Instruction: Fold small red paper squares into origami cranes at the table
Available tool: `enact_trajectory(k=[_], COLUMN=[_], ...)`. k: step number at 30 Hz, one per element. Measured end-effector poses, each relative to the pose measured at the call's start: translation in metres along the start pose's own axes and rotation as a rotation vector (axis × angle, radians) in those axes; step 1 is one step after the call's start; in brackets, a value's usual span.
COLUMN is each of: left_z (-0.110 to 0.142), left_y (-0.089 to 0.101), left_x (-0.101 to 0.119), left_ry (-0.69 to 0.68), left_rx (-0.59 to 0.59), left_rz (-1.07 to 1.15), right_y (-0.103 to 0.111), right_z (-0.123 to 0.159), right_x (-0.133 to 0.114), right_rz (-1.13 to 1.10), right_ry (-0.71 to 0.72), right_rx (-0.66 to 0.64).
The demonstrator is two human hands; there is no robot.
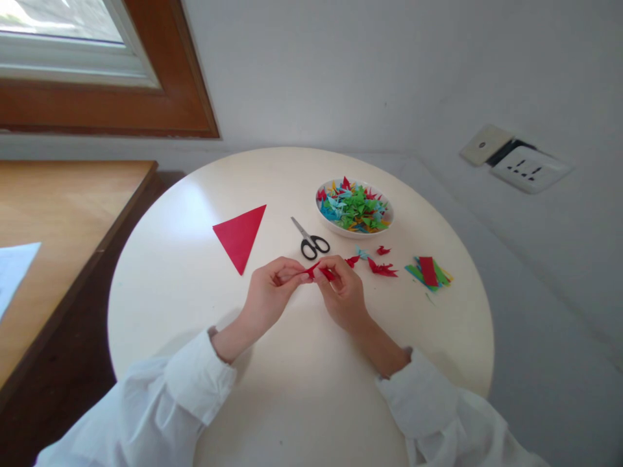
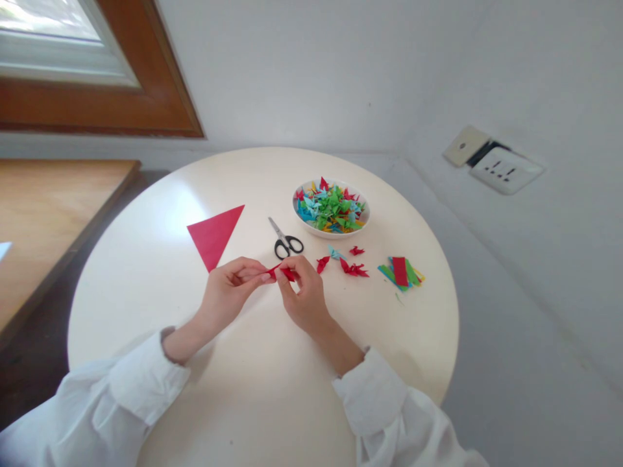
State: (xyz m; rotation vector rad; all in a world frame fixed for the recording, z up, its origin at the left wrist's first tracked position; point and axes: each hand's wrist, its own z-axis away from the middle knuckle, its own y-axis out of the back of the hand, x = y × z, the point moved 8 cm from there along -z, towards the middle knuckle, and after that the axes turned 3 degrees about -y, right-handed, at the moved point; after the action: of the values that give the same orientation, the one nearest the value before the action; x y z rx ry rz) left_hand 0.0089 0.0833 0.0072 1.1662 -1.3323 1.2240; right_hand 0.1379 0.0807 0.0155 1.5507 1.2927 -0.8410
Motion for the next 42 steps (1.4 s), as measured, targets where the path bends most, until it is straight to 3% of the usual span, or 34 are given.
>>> enact_trajectory(k=[16, 42], left_z=[0.004, 0.004], left_y=[0.005, 0.001], left_x=[0.006, 0.008], left_ry=[-0.177, -0.135], left_rx=[-0.01, -0.014], left_rz=[-0.332, -0.132], right_y=[0.004, 0.004], right_z=[0.003, 0.005], right_x=[-0.002, -0.014], right_rz=[0.023, 0.051], right_ry=[-0.041, 0.093], right_rx=[0.095, 0.112])
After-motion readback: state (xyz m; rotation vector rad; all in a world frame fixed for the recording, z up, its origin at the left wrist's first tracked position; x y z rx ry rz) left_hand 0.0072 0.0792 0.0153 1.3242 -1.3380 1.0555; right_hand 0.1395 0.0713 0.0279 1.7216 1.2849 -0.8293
